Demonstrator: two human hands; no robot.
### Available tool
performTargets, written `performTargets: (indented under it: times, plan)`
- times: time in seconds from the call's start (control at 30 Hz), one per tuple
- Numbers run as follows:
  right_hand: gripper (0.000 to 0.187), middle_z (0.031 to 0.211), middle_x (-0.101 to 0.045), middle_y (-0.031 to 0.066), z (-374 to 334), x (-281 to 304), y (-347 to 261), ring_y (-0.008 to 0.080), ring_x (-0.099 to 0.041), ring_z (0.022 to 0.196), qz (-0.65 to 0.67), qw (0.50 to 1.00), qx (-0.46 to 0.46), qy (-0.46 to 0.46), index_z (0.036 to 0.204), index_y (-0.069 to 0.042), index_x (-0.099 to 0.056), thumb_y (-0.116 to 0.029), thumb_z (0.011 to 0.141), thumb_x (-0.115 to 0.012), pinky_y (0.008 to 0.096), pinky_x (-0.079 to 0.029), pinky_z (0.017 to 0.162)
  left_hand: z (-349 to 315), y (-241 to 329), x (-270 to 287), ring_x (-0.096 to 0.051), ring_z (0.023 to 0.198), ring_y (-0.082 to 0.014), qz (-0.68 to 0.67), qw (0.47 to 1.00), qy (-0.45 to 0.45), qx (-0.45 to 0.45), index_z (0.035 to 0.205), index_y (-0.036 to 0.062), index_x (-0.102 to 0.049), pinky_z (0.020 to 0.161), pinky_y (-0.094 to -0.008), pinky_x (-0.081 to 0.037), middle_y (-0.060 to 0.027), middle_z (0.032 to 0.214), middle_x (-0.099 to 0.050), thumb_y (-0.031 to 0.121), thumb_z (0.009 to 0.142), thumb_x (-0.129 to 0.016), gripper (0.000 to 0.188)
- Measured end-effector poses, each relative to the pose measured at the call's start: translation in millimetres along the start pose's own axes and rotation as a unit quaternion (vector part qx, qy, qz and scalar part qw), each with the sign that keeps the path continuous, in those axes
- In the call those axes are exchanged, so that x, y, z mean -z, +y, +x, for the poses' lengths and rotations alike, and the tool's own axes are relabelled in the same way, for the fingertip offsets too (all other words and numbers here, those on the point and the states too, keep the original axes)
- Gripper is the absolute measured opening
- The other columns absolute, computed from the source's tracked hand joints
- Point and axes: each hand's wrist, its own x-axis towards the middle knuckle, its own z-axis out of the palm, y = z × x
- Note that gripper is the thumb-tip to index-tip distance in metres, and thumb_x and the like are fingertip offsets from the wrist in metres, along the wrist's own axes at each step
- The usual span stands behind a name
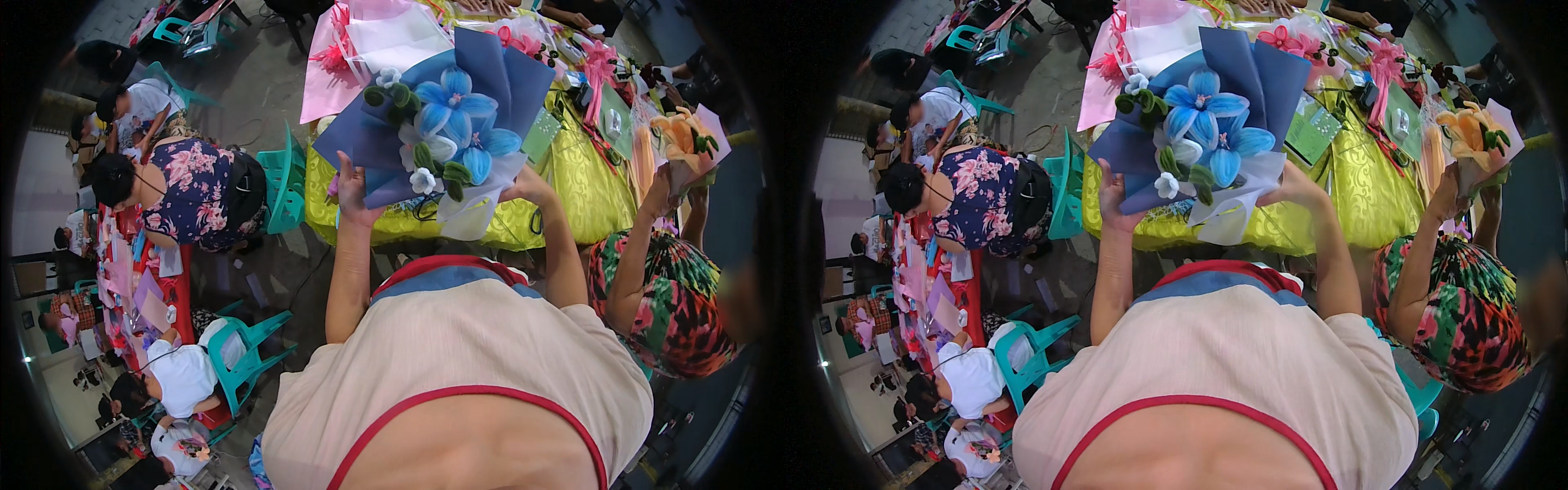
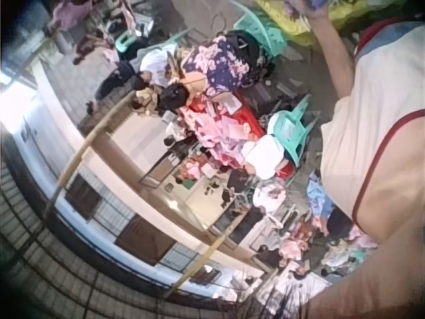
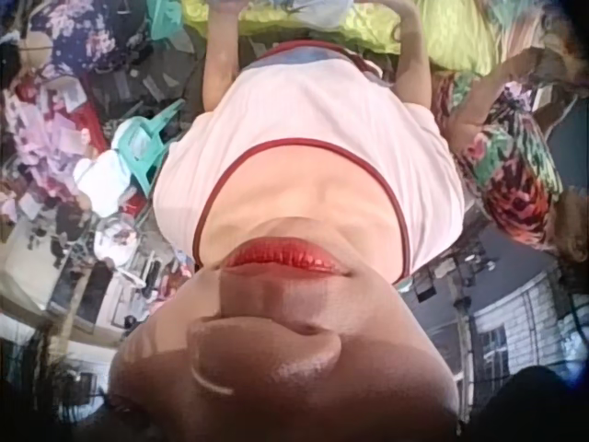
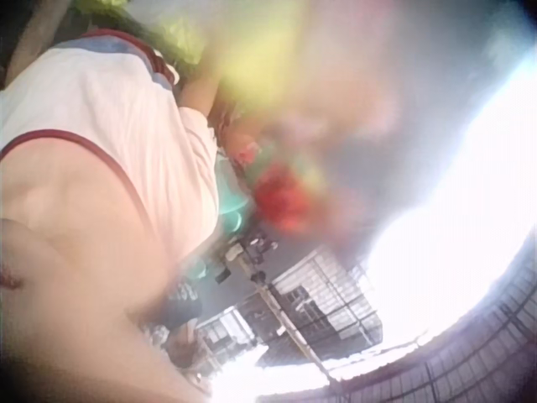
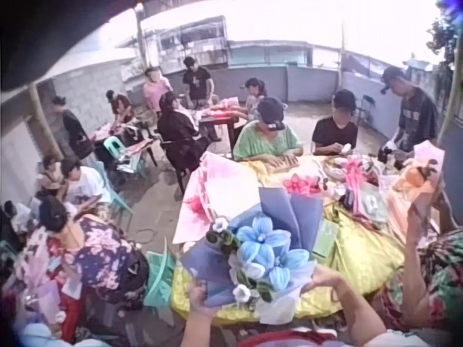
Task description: The person assembles a bouquet of artificial flowers by wrapping them in multiple layers of blue and white decorative paper and securing the wrap with tape.
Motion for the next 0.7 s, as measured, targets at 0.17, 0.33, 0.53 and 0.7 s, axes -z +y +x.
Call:
performTargets:
  times: [0.17, 0.33, 0.53, 0.7]
  plan:
    - [0.069, 0.102, -0.054, 0.0045, 2, 4, 7, 0.0128, -0.049, 0.094, -0.004, 1.0, -0.011, 0.005, 0.112, -0.003, -0.047, -0.003, 0.049, -0.074, 0.0275, -0.04, 0.082, -1, 2, -2, -0.041, 0.113, -0.0315, 0.03, 0.999, 0.029, 0.006, 0.122, 0.0075, -0.04, 0.095, -0.0468, -0.032, -0.0129, 0.122, -0.044, 0.051, 0.085, -0.035, 0.057]
    - [0.069, 0.103, -0.053, 0.0043, 6, 1, 6, 0.0131, -0.049, 0.095, -0.029, 0.999, 0.015, 0.01, 0.113, -0.003, -0.045, -0.003, 0.05, -0.074, 0.0277, -0.04, 0.083, -5, 8, 4, -0.04, 0.114, -0.032, 0.025, 0.999, 0.022, 0.007, 0.124, 0.0083, -0.036, 0.095, -0.0468, -0.031, -0.0127, 0.125, -0.041, 0.054, 0.082, -0.039, 0.062]
    - [0.075, 0.107, -0.051, 0.0044, 3, -6, -9, 0.0141, -0.048, 0.099, 0.031, 0.999, -0.039, 0.003, 0.117, -0.005, -0.042, -0.005, 0.05, -0.075, 0.0289, -0.039, 0.085, -25, 5, 3, -0.038, 0.115, -0.0292, 0.241, 0.953, -0.152, -0.103, 0.132, 0.0167, -0.012, 0.092, -0.0429, -0.036, -0.0091, 0.131, -0.028, 0.032, 0.069, -0.068, 0.086]
    - [0.076, 0.108, -0.051, 0.0042, -1, -6, -10, 0.0151, -0.048, 0.1, 0.027, 0.999, -0.01, 0.027, 0.117, -0.005, -0.042, -0.007, 0.049, -0.075, 0.0295, -0.039, 0.087, -40, -8, -14, -0.044, 0.107, -0.0216, 0.422, 0.885, -0.066, -0.186, 0.127, 0.0129, -0.021, 0.086, -0.0343, -0.044, -0.0069, 0.122, -0.036, 0.003, 0.064, -0.072, 0.081]
